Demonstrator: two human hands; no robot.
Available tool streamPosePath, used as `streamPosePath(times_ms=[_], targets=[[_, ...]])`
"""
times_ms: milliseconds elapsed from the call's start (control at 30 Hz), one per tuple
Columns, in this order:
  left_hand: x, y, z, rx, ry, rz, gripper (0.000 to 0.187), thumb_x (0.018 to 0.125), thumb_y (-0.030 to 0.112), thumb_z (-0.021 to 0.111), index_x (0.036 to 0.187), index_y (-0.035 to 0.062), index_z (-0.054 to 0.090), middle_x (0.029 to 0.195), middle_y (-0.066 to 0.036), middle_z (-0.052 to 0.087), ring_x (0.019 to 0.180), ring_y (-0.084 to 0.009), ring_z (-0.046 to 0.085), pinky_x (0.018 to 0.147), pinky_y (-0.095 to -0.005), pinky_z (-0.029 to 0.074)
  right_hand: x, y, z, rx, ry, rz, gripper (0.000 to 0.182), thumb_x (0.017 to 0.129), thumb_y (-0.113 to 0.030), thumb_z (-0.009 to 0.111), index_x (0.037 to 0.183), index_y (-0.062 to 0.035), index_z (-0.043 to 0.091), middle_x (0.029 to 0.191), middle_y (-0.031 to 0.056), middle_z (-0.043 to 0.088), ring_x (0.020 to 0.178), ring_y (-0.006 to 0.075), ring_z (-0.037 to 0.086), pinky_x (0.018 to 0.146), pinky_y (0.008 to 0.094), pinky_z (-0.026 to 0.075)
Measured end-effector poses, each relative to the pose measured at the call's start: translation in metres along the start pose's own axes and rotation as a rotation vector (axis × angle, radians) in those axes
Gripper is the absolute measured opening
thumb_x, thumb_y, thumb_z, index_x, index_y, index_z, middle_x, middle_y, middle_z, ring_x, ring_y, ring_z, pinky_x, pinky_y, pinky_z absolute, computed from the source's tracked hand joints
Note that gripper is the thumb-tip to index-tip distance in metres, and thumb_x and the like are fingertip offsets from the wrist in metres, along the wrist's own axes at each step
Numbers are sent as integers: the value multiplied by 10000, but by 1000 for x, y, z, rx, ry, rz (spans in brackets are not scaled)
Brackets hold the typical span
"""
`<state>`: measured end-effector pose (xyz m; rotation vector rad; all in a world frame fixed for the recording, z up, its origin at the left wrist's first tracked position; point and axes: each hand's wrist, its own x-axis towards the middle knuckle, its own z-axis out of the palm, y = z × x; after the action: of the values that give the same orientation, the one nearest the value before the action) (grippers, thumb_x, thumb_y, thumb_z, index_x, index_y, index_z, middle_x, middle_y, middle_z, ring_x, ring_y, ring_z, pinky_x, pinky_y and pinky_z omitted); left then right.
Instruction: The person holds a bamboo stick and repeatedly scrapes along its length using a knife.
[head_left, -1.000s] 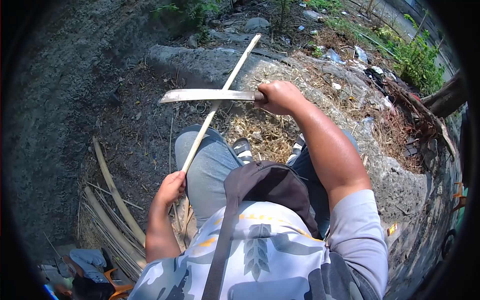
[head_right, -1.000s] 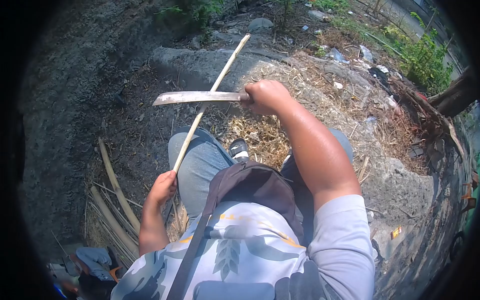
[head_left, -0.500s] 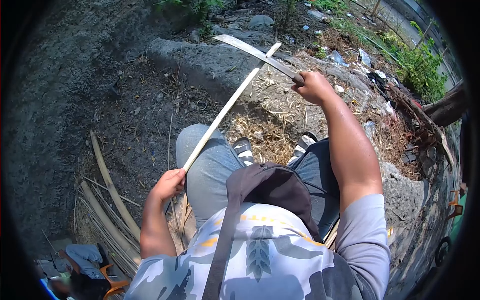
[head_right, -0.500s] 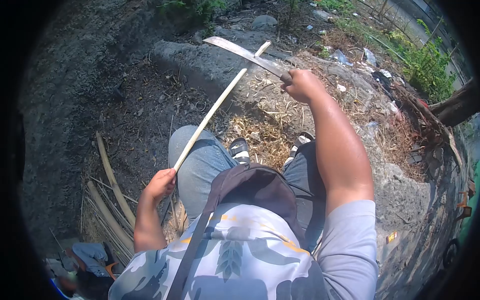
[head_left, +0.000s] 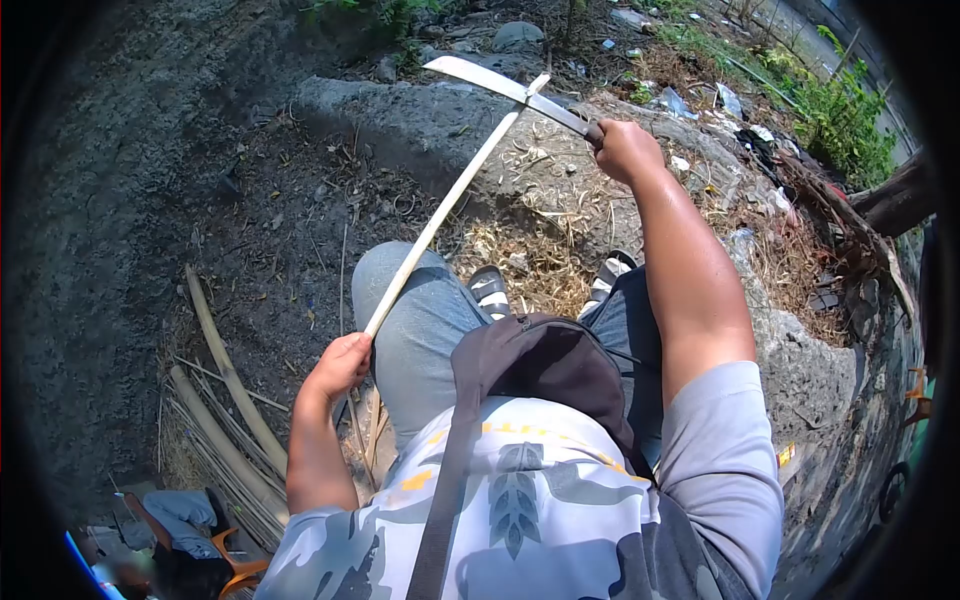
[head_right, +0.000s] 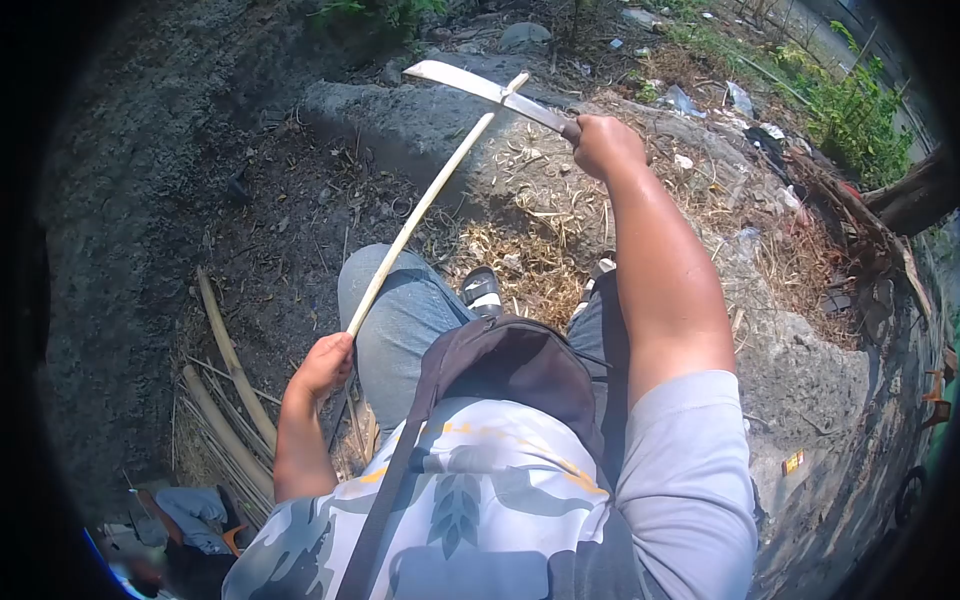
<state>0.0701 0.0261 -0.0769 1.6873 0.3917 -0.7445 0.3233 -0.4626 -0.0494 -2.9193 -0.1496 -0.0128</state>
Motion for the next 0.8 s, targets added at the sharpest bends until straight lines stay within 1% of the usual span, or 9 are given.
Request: streamPosePath(times_ms=[67, 167, 233, 333, 433, 567, 633, 700, 800], targets=[[2, 12, -2, 57, 15, 42, 400, 1081, 480, 565, 851, 156, 515, 643, 79, 387, 528, -64, 341, 473, -248, 264, 15, 26, 17, 6, -25, 192, 230, 889, -254, 694, 1096, -160, 732, 1083, 149, 759, 1038, 358, 726, 877, 492, 572], [2, 14, -7, 29, -11, 21, 391, 1103, 435, 548, 859, 129, 546, 668, 70, 438, 549, -65, 375, 489, -248, 308, -1, 0, -18, -5, -151, 253, 326, 929, -267, 669, 1228, -151, 729, 1239, 141, 735, 1172, 336, 697, 989, 465, 555], [0, 12, -3, 39, -2, 25, 374, 1083, 467, 567, 866, 166, 523, 659, 90, 400, 534, -53, 352, 476, -244, 268, 13, 20, 2, 259, -207, 147, 408, 851, -305, 765, 1203, -103, 725, 1126, 159, 763, 1069, 314, 732, 915, 453, 564], [2, 9, 0, 23, 27, 33, 376, 1079, 471, 572, 862, 168, 519, 655, 91, 386, 533, -56, 343, 477, -246, 258, 12, 22, -2, 711, -404, 237, 435, 811, -296, 796, 1148, -30, 722, 1038, 192, 764, 989, 358, 727, 869, 450, 556], [5, 9, -4, -22, -8, -19, 383, 1079, 475, 571, 860, 165, 517, 652, 87, 386, 529, -59, 333, 473, -254, 247, 1, 11, -20, 355, -224, 47, 435, 806, -300, 793, 1141, -30, 726, 1044, 203, 760, 1002, 365, 724, 878, 446, 559], [3, 15, -6, 9, -14, -43, 391, 1096, 454, 548, 870, 136, 535, 655, 74, 405, 530, -65, 349, 473, -245, 287, -21, -22, -36, 53, -298, -122, 306, 865, -297, 726, 1119, -129, 756, 1092, 161, 759, 1049, 361, 719, 907, 473, 565], [4, 14, -9, 36, -8, -53, 398, 1096, 462, 545, 867, 137, 532, 646, 76, 398, 524, -65, 348, 471, -244, 287, -28, -47, -40, -64, -287, -182, 206, 917, -268, 674, 1068, -157, 760, 1035, 126, 760, 1005, 340, 736, 852, 471, 585], [4, 9, -9, 28, -15, -13, 404, 1098, 466, 540, 861, 139, 529, 646, 75, 401, 527, -63, 355, 473, -244, 291, -26, -63, -29, -144, -197, -271, 204, 914, -293, 684, 1052, -165, 762, 998, 118, 762, 969, 334, 748, 824, 469, 593], [6, 3, -9, 6, -7, 19, 415, 1101, 468, 532, 852, 136, 531, 648, 69, 421, 531, -65, 373, 476, -245, 303, -27, -76, -10, -123, -40, -491, 137, 791, -241, 720, 886, -142, 715, 829, 132, 735, 813, 375, 731, 753, 499, 597]])
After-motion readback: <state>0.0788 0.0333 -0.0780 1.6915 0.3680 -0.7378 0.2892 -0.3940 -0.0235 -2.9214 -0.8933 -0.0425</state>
